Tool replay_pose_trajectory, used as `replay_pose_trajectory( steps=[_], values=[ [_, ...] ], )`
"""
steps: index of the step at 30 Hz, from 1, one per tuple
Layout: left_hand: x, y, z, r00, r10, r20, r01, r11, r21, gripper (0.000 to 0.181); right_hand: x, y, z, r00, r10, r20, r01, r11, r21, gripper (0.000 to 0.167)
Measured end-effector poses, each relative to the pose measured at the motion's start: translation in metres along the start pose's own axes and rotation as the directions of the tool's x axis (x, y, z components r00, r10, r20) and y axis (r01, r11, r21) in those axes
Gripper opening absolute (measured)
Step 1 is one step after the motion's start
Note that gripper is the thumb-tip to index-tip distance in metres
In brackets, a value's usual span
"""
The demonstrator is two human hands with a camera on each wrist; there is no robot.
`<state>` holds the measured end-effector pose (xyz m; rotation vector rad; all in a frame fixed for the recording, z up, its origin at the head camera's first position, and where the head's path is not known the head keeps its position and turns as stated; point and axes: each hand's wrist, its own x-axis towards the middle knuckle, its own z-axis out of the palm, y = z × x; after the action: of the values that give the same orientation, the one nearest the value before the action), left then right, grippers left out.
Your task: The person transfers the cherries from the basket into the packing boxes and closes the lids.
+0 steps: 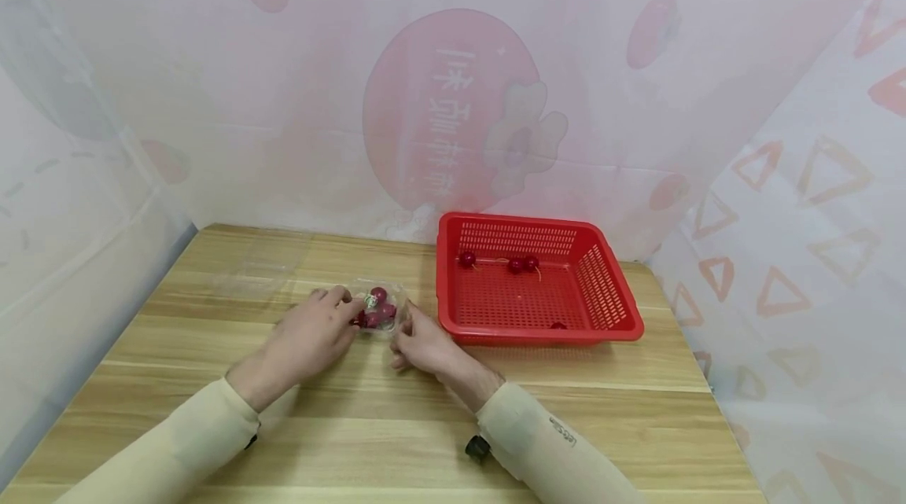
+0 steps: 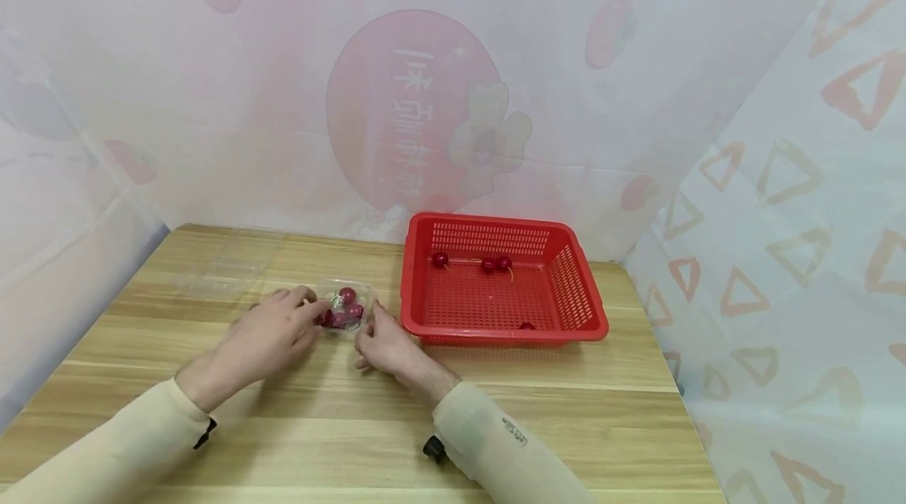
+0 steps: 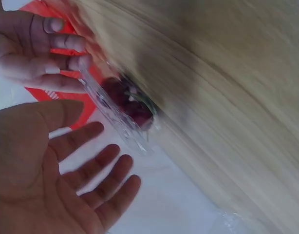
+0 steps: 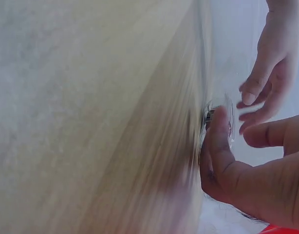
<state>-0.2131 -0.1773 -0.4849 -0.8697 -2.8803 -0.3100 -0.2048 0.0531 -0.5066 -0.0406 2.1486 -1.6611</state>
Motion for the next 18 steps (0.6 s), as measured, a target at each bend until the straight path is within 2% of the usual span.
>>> replay_pose_trajectory(
  steps=[4, 9, 15, 18],
  values=[
    [-0.001, 0.011, 0.005, 0.997, 0.079, 0.014, -0.079, 0.996, 0.051, 0.045, -0.003, 0.0, 0.001, 0.999, -0.03, -0.015, 0.029, 0.996, -0.084, 0.081],
    [-0.004, 0.023, 0.013, 0.991, 0.12, 0.052, -0.12, 0.993, -0.001, 0.053, -0.005, -0.001, 0.002, 0.996, -0.085, -0.028, 0.078, 0.981, -0.177, 0.075],
    [-0.005, 0.025, 0.024, 0.987, 0.159, 0.024, -0.159, 0.987, -0.006, 0.055, -0.008, -0.003, 0.002, 0.993, -0.116, -0.011, 0.111, 0.976, -0.187, 0.075],
    [-0.003, 0.023, 0.026, 0.987, 0.161, 0.013, -0.161, 0.987, -0.01, 0.056, -0.01, -0.005, 0.001, 0.993, -0.12, -0.011, 0.115, 0.974, -0.195, 0.077]
  ],
)
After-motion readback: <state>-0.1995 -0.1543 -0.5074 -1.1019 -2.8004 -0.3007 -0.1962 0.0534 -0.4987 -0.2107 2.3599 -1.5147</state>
